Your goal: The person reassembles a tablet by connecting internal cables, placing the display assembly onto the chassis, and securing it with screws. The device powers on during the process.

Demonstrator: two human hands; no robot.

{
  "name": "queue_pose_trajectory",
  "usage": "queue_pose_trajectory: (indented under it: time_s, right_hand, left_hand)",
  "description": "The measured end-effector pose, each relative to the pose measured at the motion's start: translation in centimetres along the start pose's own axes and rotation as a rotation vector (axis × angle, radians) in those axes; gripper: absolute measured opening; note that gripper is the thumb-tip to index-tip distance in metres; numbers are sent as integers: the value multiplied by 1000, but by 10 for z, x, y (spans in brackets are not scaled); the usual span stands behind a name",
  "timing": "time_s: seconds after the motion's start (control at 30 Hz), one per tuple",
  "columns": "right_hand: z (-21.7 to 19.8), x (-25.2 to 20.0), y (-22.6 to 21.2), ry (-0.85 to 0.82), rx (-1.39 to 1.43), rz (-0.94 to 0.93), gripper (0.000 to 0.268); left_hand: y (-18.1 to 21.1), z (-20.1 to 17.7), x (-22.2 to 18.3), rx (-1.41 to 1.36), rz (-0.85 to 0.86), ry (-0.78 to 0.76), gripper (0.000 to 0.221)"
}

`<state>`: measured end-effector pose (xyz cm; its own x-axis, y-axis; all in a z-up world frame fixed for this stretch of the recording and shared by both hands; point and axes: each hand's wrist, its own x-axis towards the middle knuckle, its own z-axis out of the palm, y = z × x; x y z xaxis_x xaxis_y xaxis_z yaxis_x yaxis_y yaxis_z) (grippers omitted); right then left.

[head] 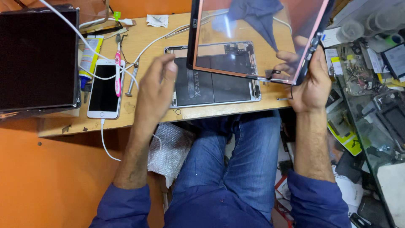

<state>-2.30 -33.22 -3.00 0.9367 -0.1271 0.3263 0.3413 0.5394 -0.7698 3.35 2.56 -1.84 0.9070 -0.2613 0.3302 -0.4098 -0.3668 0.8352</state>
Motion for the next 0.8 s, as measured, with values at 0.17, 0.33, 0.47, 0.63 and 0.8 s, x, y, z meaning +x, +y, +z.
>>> queue_pose_trajectory:
  time_s: [0.17,0.33,0.47,0.63,0.8]
  right_hand:
    - [11,26,3,-73,8,33,44]
    - [6,50,3,-115,-41,83,43]
    - [-10,66,4,-134,-63,67,42]
    - [-17,70,-6,-63,87,8,36]
    - [-9,70,-4,-65,-54,80,43]
  left_hand:
    - [-1,-15,66,-862,-118,-130,62]
    - [10,-11,123,-867,-110,-383,57]
    - [12,2,152,-837,-109,-318,45]
    - [21,41,168,-893,-66,-314,37]
    - [7,22,170,-838,-53,-350,34]
